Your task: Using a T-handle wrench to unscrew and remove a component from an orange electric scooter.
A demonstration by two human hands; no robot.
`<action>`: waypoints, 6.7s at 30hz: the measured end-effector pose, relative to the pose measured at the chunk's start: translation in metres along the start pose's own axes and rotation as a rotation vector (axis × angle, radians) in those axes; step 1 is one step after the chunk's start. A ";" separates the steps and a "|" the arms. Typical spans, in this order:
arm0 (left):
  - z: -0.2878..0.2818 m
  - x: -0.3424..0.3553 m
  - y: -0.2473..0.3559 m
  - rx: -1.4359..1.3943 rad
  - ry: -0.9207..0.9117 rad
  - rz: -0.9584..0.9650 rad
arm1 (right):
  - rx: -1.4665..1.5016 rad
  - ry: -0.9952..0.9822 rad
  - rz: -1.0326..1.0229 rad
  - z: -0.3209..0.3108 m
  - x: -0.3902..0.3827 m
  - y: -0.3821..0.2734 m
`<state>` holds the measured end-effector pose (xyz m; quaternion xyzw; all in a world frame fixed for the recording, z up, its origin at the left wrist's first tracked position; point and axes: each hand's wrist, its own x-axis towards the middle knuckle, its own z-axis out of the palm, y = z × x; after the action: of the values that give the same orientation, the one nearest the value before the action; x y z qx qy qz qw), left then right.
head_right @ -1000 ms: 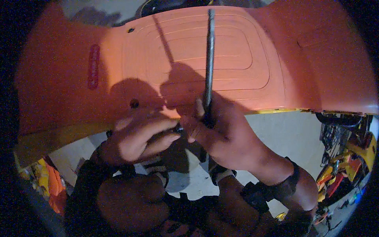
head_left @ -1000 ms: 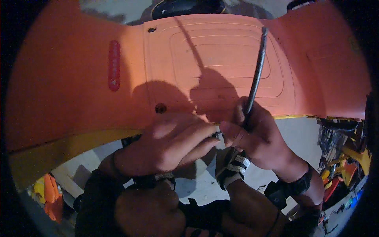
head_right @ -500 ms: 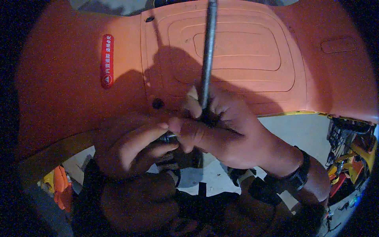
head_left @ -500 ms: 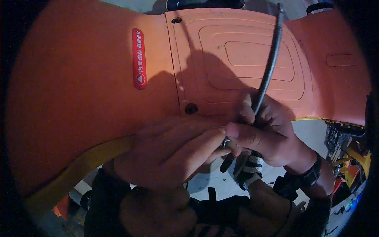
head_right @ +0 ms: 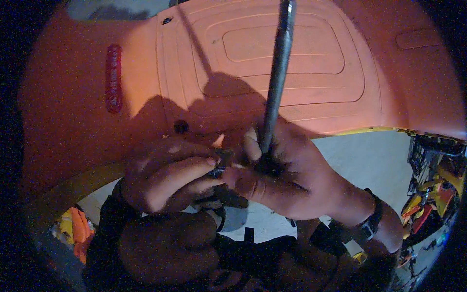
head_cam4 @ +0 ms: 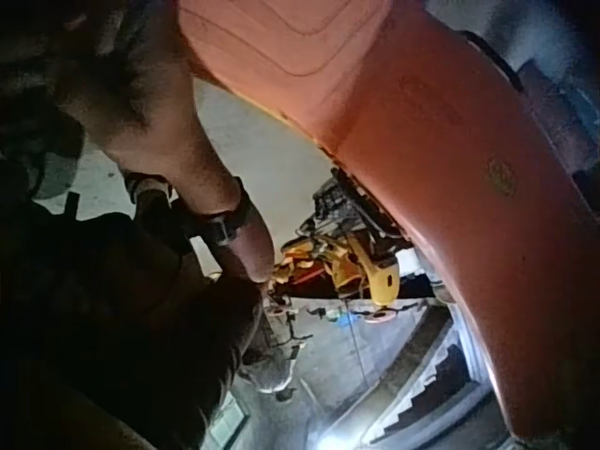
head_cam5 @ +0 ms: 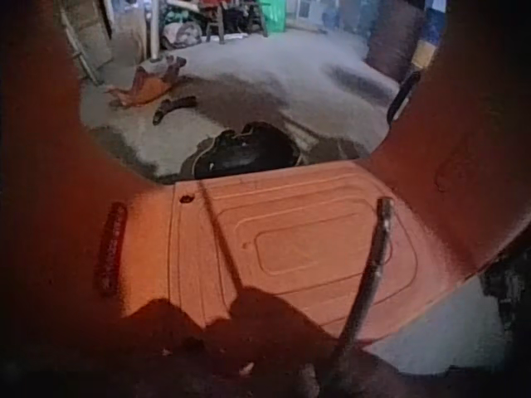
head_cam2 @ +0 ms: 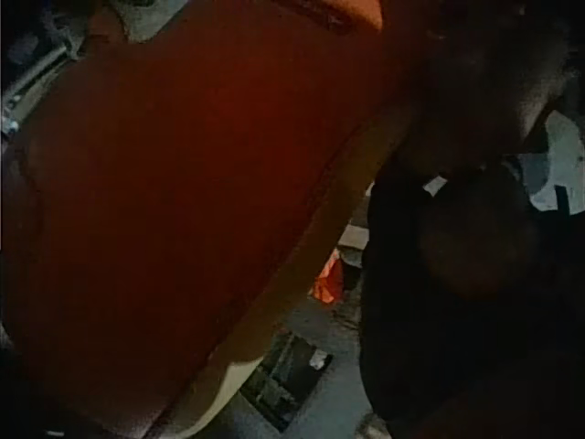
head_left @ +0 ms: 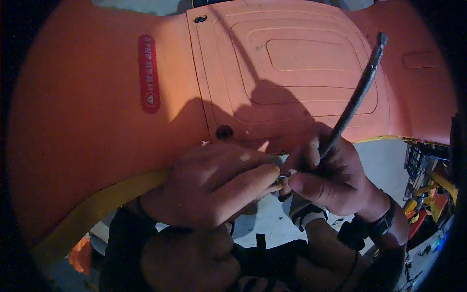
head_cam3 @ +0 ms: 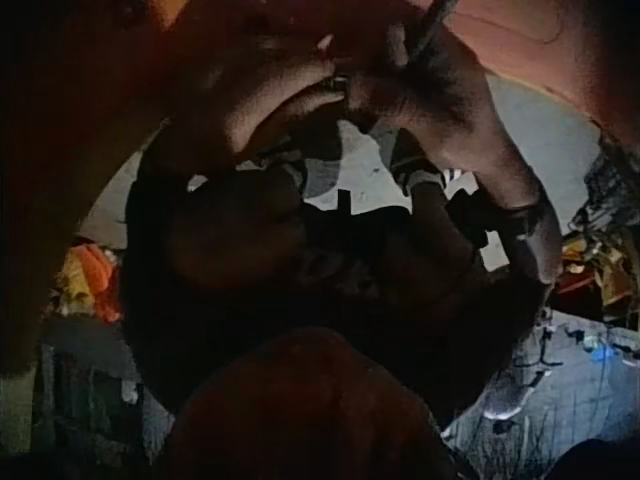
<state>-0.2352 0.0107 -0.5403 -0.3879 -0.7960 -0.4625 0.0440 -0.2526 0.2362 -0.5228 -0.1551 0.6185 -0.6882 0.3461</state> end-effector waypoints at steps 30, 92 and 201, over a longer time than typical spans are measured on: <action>0.010 0.013 0.005 0.006 0.458 -0.004 | 0.004 -0.232 -0.036 -0.026 0.033 0.001; -0.005 0.006 0.008 0.023 0.012 -0.083 | -0.134 -0.250 -0.139 -0.017 0.027 0.000; -0.009 0.001 0.009 0.075 0.024 -0.071 | -0.216 -0.177 -0.257 -0.010 0.031 0.000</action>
<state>-0.2323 0.0065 -0.5284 -0.3518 -0.8254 -0.4385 0.0515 -0.2815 0.2229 -0.5317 -0.3290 0.6312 -0.6399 0.2896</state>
